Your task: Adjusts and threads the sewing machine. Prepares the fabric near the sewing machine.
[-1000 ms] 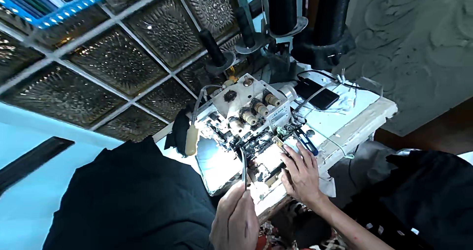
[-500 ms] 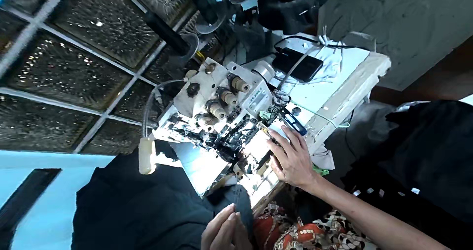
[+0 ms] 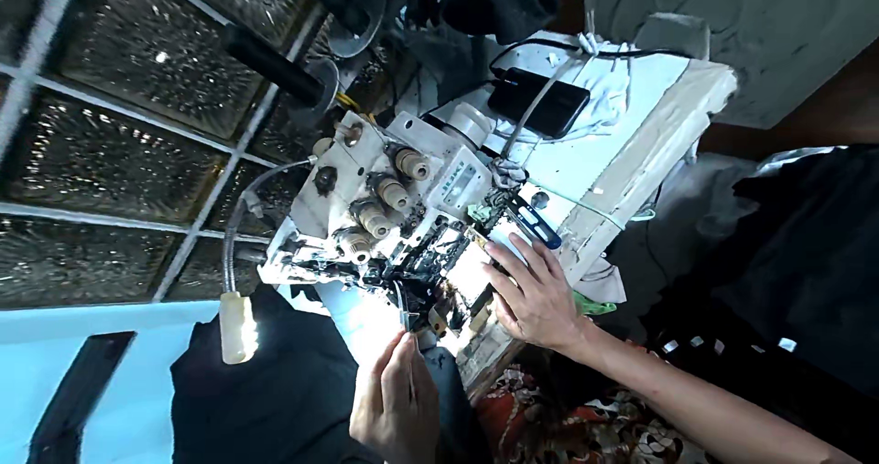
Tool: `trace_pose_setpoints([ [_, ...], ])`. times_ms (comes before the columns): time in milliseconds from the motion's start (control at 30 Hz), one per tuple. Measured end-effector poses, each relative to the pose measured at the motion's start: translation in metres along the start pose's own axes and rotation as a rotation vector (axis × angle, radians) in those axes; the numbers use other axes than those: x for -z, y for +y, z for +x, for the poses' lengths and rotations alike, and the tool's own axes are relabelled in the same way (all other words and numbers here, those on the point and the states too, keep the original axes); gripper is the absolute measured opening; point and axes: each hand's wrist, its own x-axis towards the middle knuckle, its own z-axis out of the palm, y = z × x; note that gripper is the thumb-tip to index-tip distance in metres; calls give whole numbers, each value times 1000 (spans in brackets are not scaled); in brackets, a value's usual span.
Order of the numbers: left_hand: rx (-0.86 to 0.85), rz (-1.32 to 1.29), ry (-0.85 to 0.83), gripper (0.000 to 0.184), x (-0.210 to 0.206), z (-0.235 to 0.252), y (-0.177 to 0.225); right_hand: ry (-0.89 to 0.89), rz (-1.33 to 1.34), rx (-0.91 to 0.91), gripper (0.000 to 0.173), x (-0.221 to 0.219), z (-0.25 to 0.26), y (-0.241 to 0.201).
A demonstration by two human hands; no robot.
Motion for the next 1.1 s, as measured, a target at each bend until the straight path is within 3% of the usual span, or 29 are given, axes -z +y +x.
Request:
trace_pose_setpoints([
  [333, -18, 73, -56, 20, -13, 7, -1, -20, 2, -4, 36, 2, 0, -1],
  [700, 37, -77, 90, 16, -12, 9, 7, -18, 6, -1, 35, 2, 0, -1],
  [1100, 107, 140, -80, 16, -28, 24, -1, 7, 34, 10, 35, 2, 0, 0],
])
